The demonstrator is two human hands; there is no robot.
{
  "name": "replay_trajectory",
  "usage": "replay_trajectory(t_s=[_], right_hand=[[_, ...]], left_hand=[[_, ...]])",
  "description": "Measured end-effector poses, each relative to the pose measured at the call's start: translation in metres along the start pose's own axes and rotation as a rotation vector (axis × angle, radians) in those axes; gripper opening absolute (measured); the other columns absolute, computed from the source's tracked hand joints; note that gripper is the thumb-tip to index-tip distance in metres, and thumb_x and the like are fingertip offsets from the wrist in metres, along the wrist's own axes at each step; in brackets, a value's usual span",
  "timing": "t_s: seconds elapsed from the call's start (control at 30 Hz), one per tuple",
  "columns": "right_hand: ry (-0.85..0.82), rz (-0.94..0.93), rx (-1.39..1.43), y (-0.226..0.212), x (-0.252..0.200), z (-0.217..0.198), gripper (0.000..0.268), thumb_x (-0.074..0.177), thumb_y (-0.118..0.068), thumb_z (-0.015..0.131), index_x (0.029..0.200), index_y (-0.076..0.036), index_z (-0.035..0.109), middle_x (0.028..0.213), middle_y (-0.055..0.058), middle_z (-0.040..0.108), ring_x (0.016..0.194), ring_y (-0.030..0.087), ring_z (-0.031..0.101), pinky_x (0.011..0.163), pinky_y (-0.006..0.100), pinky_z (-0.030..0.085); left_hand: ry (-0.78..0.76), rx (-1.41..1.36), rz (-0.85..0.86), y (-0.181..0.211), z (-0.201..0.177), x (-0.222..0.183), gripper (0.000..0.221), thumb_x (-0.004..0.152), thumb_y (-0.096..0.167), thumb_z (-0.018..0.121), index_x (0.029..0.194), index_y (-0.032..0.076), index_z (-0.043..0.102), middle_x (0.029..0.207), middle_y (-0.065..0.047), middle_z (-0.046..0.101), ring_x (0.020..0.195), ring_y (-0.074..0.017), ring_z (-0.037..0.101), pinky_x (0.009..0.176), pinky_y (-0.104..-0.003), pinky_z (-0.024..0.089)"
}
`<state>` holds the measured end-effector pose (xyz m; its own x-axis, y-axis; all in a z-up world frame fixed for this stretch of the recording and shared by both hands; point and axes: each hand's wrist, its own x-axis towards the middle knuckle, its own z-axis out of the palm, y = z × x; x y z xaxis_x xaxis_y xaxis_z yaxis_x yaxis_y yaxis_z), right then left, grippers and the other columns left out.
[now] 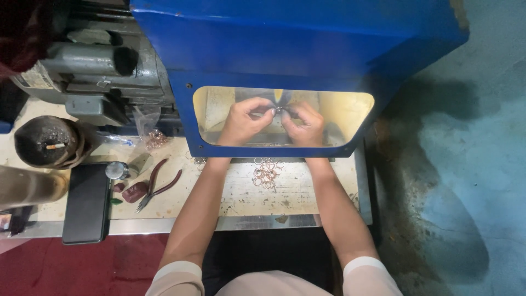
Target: Polishing small jewelry components by holding them against a rotating polishing wheel inside a protective machine hood.
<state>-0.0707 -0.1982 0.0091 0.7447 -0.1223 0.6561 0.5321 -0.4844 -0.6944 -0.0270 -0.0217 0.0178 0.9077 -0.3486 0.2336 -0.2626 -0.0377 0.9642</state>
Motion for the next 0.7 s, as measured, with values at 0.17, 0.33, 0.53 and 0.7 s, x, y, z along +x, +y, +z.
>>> replay_trajectory(t_s=[0.17,0.33,0.53,0.7], right_hand=[[-0.038,0.146,0.091,-0.001,-0.003,0.001,0.006,0.09,-0.007,0.08,0.091,-0.001,0.078,0.08,0.016,0.071,0.075,0.027,0.074,0.066,0.04,0.06],[-0.036,0.275,0.165,-0.001,-0.004,0.009,0.006,0.093,-0.006,0.077,0.089,-0.002,0.079,0.073,0.013,0.068,0.072,0.016,0.066,0.067,0.037,0.057],[0.042,0.361,0.259,0.052,-0.018,0.03,0.009,0.094,-0.005,0.077,0.085,-0.006,0.08,0.071,0.008,0.069,0.072,0.013,0.064,0.067,0.033,0.055],[0.049,0.333,0.189,0.023,-0.011,0.023,0.013,0.095,-0.006,0.077,0.082,-0.005,0.079,0.066,0.008,0.067,0.068,0.012,0.061,0.068,0.032,0.053]], left_hand=[[-0.007,-0.061,-0.042,0.007,0.0,-0.002,0.026,0.091,0.015,0.081,0.112,0.003,0.074,0.105,-0.019,0.076,0.1,-0.0292,0.074,0.076,-0.039,0.066],[0.05,-0.065,-0.051,-0.018,0.009,0.002,0.027,0.09,0.016,0.083,0.113,0.004,0.074,0.1,-0.018,0.076,0.095,-0.0252,0.075,0.072,-0.038,0.066],[0.239,0.066,0.035,-0.046,0.026,0.01,0.016,0.091,0.019,0.082,0.104,0.009,0.079,0.09,-0.01,0.077,0.083,-0.0155,0.074,0.069,-0.03,0.06],[0.265,0.064,0.049,-0.035,0.028,0.004,0.011,0.091,0.014,0.079,0.102,0.012,0.08,0.085,-0.007,0.075,0.082,-0.013,0.071,0.075,-0.028,0.056]])
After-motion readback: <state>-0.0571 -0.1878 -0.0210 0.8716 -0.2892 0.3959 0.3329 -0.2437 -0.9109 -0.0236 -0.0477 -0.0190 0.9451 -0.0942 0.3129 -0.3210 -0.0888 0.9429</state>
